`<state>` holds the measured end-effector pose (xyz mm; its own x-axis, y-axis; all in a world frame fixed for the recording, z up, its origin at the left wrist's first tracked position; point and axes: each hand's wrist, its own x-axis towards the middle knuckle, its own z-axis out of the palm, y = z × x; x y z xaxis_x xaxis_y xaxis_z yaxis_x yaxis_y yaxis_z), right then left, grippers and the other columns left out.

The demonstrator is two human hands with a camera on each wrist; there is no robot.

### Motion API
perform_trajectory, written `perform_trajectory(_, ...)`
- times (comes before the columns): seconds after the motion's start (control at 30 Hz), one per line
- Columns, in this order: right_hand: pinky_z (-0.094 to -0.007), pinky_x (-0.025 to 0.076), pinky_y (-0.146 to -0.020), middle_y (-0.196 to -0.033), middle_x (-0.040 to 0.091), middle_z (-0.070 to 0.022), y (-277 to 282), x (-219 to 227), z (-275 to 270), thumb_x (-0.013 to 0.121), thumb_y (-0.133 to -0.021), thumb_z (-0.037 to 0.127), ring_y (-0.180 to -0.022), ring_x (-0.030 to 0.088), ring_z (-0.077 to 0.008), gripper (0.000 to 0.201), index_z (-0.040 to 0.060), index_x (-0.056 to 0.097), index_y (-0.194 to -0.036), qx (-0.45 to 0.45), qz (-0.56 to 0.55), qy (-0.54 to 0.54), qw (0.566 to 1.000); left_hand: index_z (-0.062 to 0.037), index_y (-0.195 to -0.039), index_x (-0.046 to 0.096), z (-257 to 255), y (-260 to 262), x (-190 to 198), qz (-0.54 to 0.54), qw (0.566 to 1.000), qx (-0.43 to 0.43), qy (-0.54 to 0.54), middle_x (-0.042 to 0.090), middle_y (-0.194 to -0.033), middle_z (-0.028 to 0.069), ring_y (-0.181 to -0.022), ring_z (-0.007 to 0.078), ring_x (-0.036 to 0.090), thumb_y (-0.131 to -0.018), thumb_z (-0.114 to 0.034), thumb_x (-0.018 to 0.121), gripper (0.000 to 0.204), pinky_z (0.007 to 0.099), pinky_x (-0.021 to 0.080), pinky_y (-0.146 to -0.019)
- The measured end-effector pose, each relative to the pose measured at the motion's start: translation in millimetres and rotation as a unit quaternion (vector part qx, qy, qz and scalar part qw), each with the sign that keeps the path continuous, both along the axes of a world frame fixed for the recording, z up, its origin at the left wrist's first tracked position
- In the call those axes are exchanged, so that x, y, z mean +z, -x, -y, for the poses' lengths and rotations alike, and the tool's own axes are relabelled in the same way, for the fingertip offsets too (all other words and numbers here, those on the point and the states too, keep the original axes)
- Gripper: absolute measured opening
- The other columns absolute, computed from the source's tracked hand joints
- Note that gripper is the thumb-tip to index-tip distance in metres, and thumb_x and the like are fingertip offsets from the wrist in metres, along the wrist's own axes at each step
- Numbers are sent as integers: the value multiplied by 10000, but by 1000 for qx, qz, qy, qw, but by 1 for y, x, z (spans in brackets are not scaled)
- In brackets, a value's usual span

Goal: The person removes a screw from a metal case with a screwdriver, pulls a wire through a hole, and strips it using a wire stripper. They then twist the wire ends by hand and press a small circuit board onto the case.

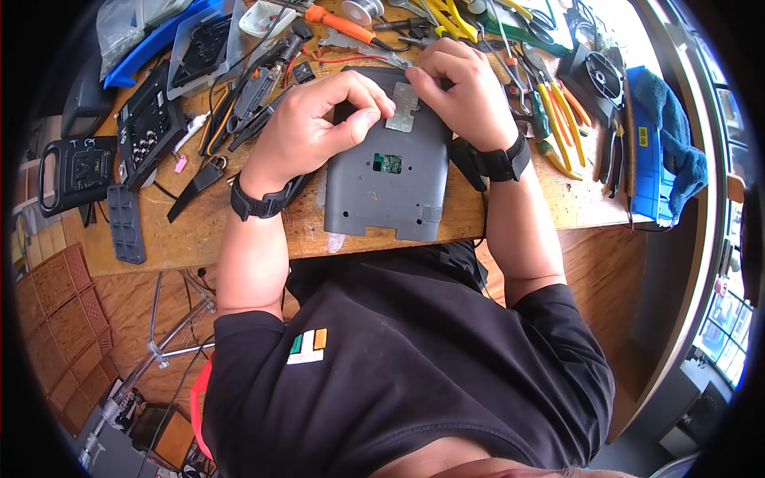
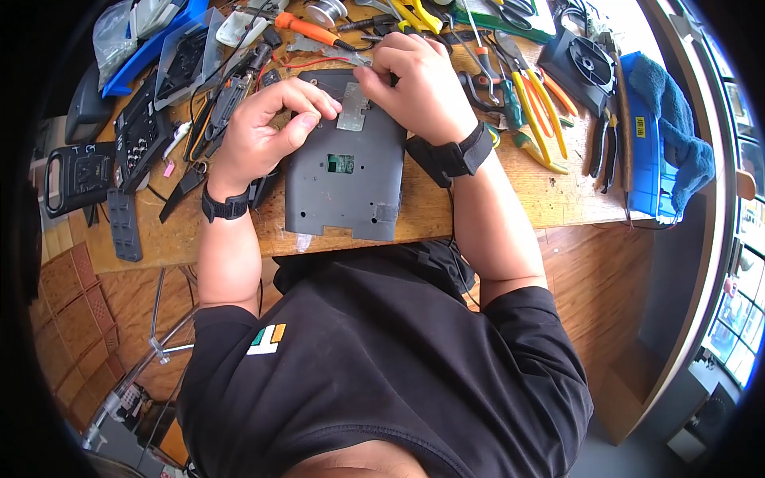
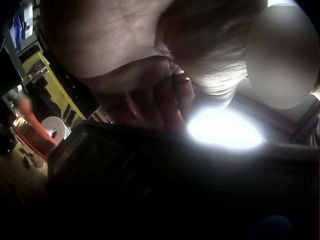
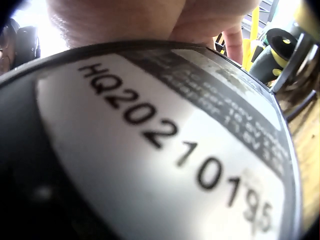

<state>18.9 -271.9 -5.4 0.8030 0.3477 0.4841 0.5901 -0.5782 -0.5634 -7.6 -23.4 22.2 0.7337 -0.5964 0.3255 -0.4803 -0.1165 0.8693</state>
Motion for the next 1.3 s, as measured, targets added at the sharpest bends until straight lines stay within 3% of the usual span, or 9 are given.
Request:
perform_trajectory(0.33,-415,459,-877,-839,643,-54,0,0,2,693,-925,227,-870,629,-275,246,39,693,-766,13,1,6,1000,-1,-940,609,0,2,-1,-16,1000,7,16,732,-1018,117,-1026,223,708,-986,-10,604,47,356,548,-944)
perform_trajectory(0.63,-403,458,-905,-863,657,-13,-2,0,1,714,-865,128,-885,637,-237,164,37,701,-730,11,44,14,999,-6,-951,584,0,2,-4,-51,998,23,-2,717,-992,113,-955,179,680,-1014,-24,575,66,331,538,-908)
perform_trajectory(0.73,-384,506,-779,-887,667,-95,0,5,0,666,-867,44,-806,632,-304,155,-41,642,-740,21,80,20,996,-2,-948,582,3,4,0,-67,997,28,-3,719,-979,111,-952,174,680,-1011,-20,574,66,325,542,-893)
perform_trajectory(1.3,-368,509,-819,-904,657,-87,2,3,-1,664,-859,37,-826,640,-292,156,-45,607,-740,29,62,15,998,0,-936,582,-1,3,2,-68,997,10,-28,715,-969,102,-972,182,692,-1012,-34,578,82,328,544,-908)
